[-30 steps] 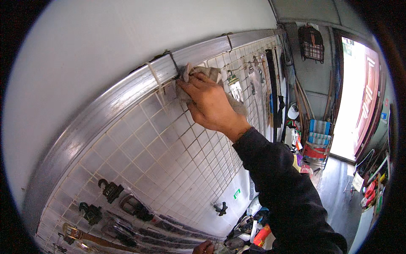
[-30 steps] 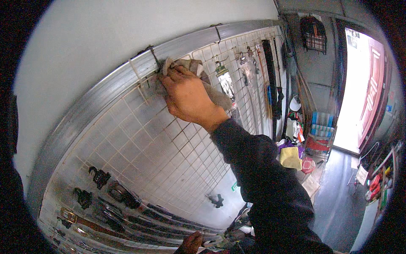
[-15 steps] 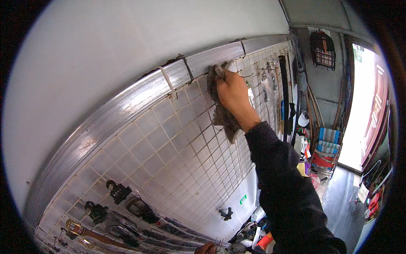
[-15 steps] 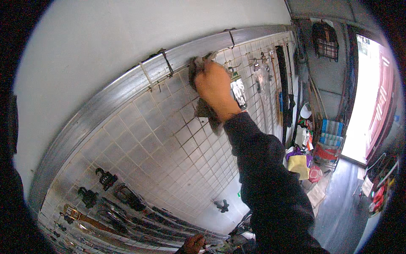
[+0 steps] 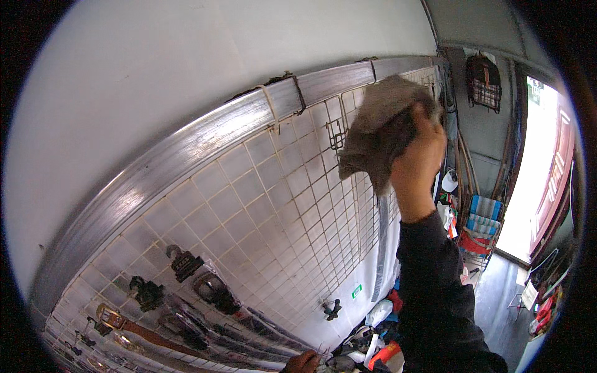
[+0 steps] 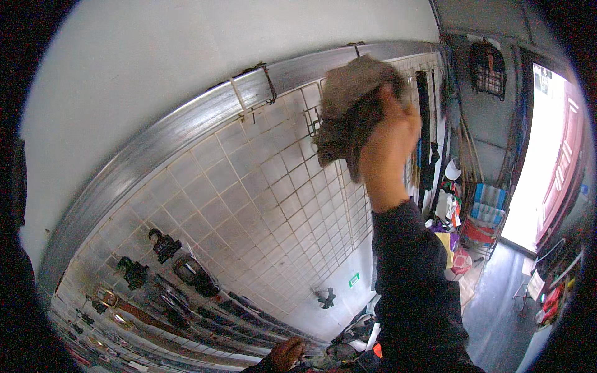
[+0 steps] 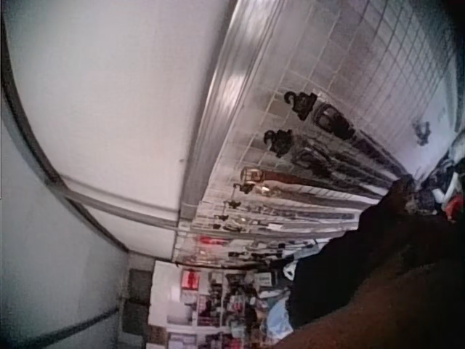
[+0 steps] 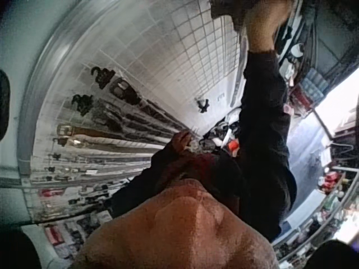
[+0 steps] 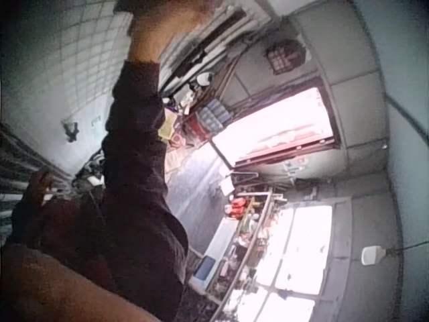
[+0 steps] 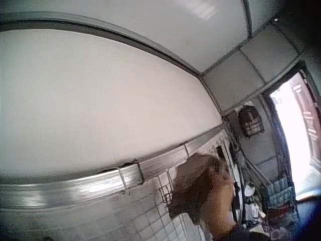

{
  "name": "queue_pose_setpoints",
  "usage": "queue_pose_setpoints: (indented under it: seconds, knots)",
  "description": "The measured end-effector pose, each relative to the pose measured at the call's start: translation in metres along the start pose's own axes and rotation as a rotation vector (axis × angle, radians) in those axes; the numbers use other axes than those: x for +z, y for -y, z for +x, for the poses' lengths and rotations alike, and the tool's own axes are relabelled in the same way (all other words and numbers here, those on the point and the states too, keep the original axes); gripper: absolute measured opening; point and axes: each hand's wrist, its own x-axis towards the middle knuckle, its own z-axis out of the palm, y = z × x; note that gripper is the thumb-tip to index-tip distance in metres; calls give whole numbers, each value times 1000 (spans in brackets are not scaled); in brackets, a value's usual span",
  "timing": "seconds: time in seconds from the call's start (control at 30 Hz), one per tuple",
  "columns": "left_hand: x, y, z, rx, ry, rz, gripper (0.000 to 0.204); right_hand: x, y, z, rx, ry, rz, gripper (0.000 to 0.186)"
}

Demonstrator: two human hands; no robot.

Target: The person wipes a tiled wall with a cloth, moving the cloth across the surface in repeated strokes. They briefly remove and rehang a packaged item on the wall grid before continuing to wipe the wall.

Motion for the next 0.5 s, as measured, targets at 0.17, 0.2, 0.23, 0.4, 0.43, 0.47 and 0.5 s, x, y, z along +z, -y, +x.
queue_pose_setpoints:
  seconds: [0.17, 0.2, 0.23, 0.4, 0.43, 0.47, 0.5]
  knots:
    - [3, -17, -17, -909, -65, -862, 27, 8, 6, -36, -211, 82, -249, 25]
    - [-6, -24, -14, -978, 5, -1017, 24, 15, -9, -48, -478, 195, -418, 28]
    - [-14, -33, -10, -1047, -15, -1140, 24, 23, -26, -54, -428, 355, -453, 33]
    - [-32, -57, -6, -1267, -100, -1142, 27, 56, -94, -82, -518, 420, -559, 51]
    - [-29, -52, -11, -1064, -103, -903, 27, 55, -99, -89, -530, 408, -555, 62]
    - [-22, -45, -18, -862, -106, -670, 26, 50, -99, -97, -401, 502, -538, 67]
    - [-13, -37, -28, -663, -107, -439, 26, 46, -98, -102, -415, 554, -549, 67]
